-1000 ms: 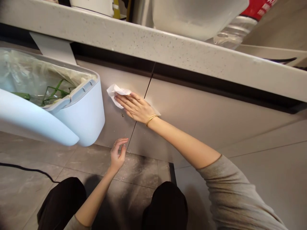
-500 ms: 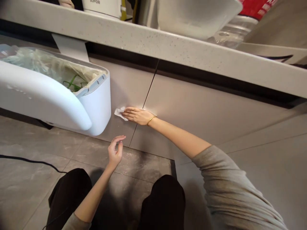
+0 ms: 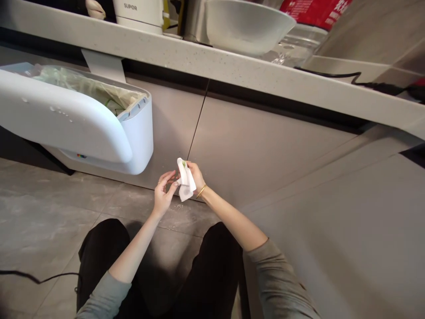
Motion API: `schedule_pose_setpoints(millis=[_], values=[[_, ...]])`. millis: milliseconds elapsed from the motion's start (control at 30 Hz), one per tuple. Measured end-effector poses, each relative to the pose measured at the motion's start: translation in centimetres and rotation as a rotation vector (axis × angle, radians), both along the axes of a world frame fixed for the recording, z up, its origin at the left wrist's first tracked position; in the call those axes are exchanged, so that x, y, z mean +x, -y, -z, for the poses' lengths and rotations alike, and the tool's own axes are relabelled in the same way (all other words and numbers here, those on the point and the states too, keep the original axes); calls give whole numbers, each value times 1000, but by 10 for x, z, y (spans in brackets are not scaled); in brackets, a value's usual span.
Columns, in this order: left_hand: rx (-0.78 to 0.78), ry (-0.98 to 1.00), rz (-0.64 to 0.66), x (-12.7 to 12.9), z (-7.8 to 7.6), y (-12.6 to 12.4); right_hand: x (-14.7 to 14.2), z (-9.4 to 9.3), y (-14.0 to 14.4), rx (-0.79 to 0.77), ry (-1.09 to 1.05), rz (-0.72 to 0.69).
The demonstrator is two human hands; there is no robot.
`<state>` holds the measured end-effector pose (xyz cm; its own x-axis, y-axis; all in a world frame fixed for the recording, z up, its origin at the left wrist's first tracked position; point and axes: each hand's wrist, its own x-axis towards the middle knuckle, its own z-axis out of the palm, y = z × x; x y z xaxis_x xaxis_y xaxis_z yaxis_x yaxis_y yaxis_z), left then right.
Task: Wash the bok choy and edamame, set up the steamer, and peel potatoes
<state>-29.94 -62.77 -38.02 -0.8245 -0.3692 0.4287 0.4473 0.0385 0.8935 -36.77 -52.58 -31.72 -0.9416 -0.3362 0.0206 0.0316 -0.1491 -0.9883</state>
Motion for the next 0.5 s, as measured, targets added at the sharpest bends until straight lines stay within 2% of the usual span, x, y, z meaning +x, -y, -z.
schedule_pose_setpoints(millis=[67,133,200,267,333,400,467,500], values=[[-8,-30,-57,-4,-4,-4,7,3,1,-79,152,-90],[7,-24,-124,-10,-8,-7,15,6,-2,-88,171,-83],[32,-16,-174,-15,-13,-7,22,8,-9,23,10,-14],[18,-52,-165,-17,-18,-6,23,4,-19,183,-255,73],[-50,-116,-85,-17,-23,-5,13,-12,-29,324,-557,200],[-90,-144,-15,-16,-24,-6,-10,-40,-33,439,-857,387],[-49,-115,-6,-15,-20,-9,-39,-72,-28,565,-1134,559],[-14,-91,-13,-15,-16,-10,-54,-86,-23,655,-1239,577]])
